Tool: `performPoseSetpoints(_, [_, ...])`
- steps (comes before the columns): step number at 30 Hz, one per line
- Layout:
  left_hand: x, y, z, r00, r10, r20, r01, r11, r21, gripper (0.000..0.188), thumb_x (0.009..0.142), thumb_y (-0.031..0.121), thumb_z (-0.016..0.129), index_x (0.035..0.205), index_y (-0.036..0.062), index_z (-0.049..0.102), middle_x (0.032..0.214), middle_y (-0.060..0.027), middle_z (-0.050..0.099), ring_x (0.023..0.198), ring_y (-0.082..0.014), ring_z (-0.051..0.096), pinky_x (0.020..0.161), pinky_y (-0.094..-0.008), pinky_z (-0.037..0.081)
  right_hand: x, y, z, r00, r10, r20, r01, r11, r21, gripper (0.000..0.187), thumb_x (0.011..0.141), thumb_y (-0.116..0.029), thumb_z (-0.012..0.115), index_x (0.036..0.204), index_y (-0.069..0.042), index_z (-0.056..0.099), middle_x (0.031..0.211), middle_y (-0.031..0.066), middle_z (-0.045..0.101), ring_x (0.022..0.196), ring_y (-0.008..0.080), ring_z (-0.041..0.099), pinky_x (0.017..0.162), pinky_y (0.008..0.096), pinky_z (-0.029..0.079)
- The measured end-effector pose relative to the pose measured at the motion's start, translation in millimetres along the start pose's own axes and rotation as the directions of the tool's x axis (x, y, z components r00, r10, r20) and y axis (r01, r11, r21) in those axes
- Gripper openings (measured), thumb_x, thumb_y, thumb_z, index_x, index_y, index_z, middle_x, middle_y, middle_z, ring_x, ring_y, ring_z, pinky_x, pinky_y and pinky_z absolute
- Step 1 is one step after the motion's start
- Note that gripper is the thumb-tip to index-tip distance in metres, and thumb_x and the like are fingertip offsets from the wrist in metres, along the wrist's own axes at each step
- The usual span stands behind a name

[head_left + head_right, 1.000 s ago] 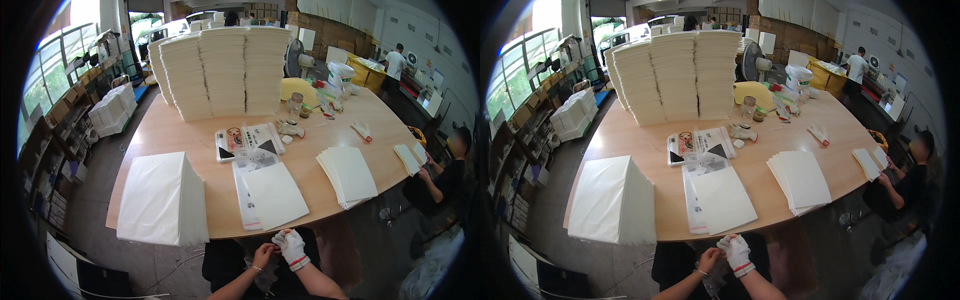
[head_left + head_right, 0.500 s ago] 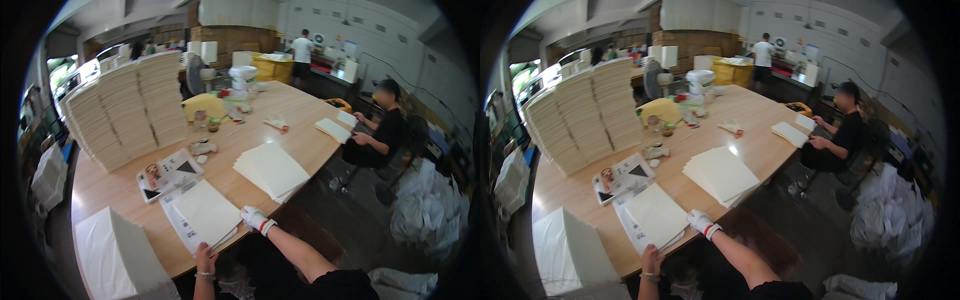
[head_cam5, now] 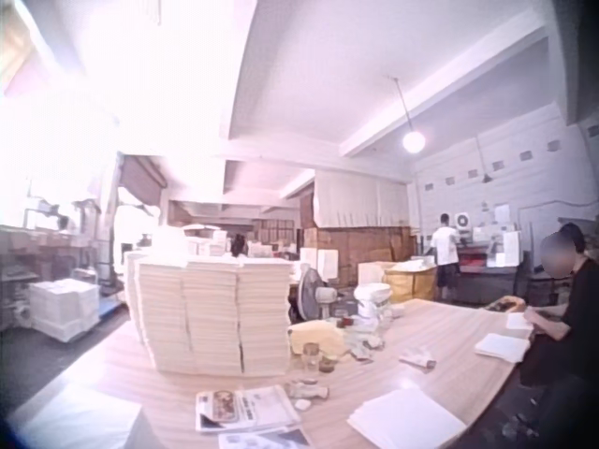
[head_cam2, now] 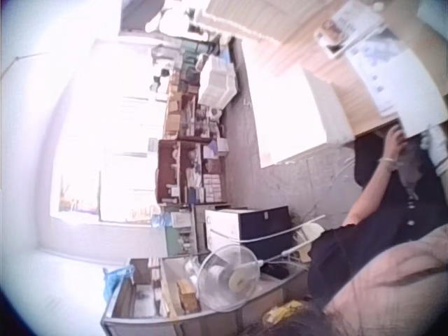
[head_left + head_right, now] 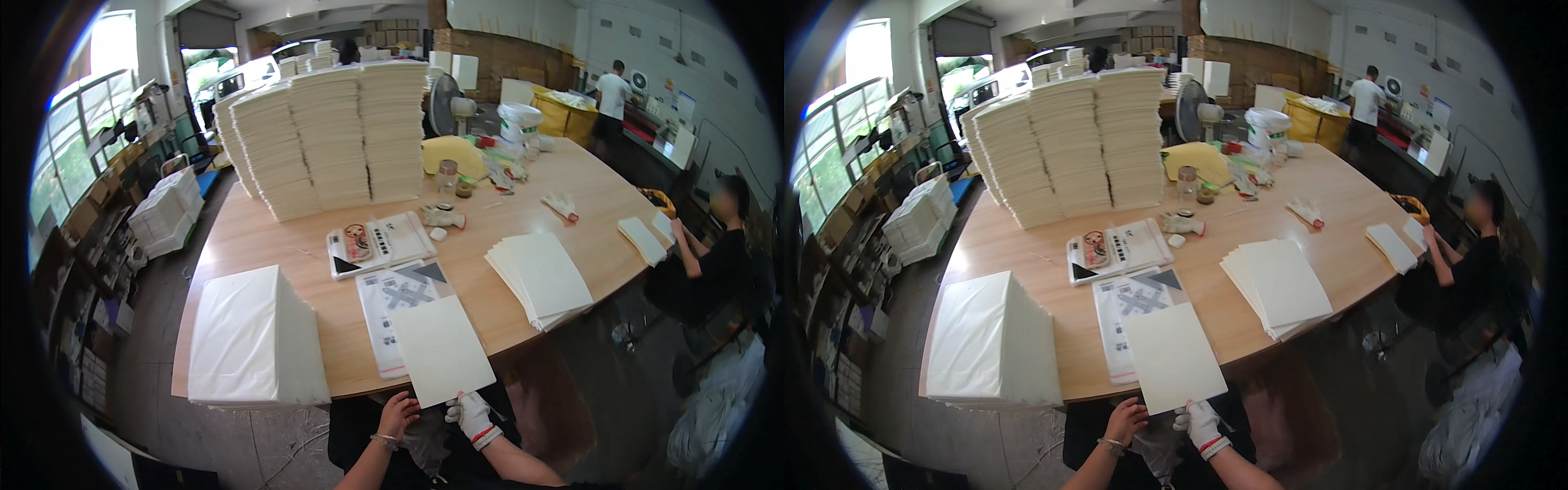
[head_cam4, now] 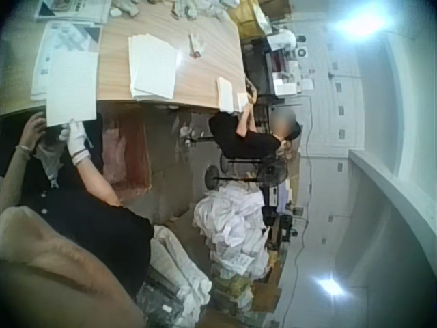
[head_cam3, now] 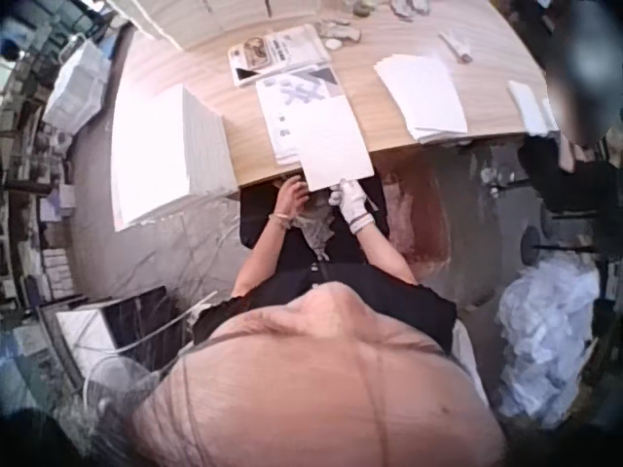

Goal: The person wraps individual books with white paper at a table. They pick up a book, place it on a sheet of paper, fold the paper around the book, and set the wrapped book aside. The process repeats continuously with a coworker visible in the background.

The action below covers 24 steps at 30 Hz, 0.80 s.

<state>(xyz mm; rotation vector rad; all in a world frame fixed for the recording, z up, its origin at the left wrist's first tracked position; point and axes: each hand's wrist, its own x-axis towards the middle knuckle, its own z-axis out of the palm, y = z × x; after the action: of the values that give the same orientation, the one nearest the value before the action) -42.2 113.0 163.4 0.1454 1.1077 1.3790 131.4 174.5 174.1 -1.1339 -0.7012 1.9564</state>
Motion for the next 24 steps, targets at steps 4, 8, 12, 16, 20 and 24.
performPoseSetpoints(4, [12,8,6,0.995,0.076,0.067,-0.084,0.989,0.120,0.038,0.088,0.019,0.043,0.122,0.0047,0.037,0.100,-0.0075,0.057,0.077,-0.0149,0.058,0.059,-0.0245,0.046,0,-13,12,1.000,-0.003,-0.007,0.004,0.988,0.153,0.006,0.083,-0.014,0.042,0.079,-0.010,0.044,0.061,0.0045,0.048,0.047,0.0136,0.047,0.043,0.0312,0.043])
performPoseSetpoints(8, [29,3,29,0.995,0.084,0.057,-0.092,0.984,0.154,0.033,0.087,0.026,0.046,0.113,0.0055,0.048,0.097,-0.0031,0.058,0.070,-0.0086,0.056,0.052,-0.0209,0.042,-14,-23,5,0.994,-0.050,-0.102,0.060,0.993,0.102,0.004,0.079,-0.007,0.041,0.076,-0.009,0.042,0.058,0.0031,0.044,0.045,0.0121,0.043,0.042,0.0294,0.042])
performPoseSetpoints(12, [33,-6,32,0.993,0.102,0.059,-0.110,0.979,0.170,0.026,0.087,0.026,0.048,0.103,0.0079,0.055,0.087,-0.0003,0.060,0.074,-0.0097,0.057,0.058,-0.0216,0.044,-26,-26,-3,0.998,-0.050,-0.045,0.051,0.998,0.020,0.005,0.079,-0.006,0.040,0.081,-0.009,0.044,0.060,0.0017,0.044,0.046,0.0106,0.042,0.042,0.0292,0.041])
performPoseSetpoints(16, [21,-6,37,0.991,0.116,0.074,-0.117,0.993,0.015,0.024,0.086,0.026,0.049,0.098,0.0059,0.056,0.085,-0.0018,0.061,0.078,-0.0115,0.058,0.064,-0.0245,0.047,-46,-32,6,0.997,-0.058,-0.054,0.059,0.998,0.011,0.009,0.082,-0.009,0.040,0.088,-0.010,0.047,0.064,0.0006,0.046,0.048,0.0097,0.042,0.045,0.0284,0.041])
performPoseSetpoints(20, [21,-5,33,0.982,0.161,0.095,-0.161,0.987,0.001,0.026,0.087,0.025,0.048,0.098,0.0034,0.057,0.084,-0.0024,0.061,0.073,-0.0105,0.059,0.062,-0.0223,0.047,-47,-27,2,0.999,-0.032,-0.041,0.035,0.997,0.069,0.011,0.084,-0.010,0.041,0.092,-0.009,0.047,0.065,0.0007,0.046,0.052,0.0099,0.044,0.050,0.0288,0.042])
performPoseSetpoints(24, [24,-6,30,0.964,0.249,0.093,-0.260,0.956,0.136,0.026,0.087,0.024,0.048,0.098,0.0026,0.057,0.082,-0.0022,0.061,0.069,-0.0097,0.058,0.061,-0.0208,0.047,-49,-28,2,1.000,0.005,0.003,-0.006,0.994,0.105,0.010,0.084,-0.011,0.042,0.092,-0.008,0.047,0.066,0.0009,0.046,0.055,0.0102,0.046,0.053,0.0303,0.044])
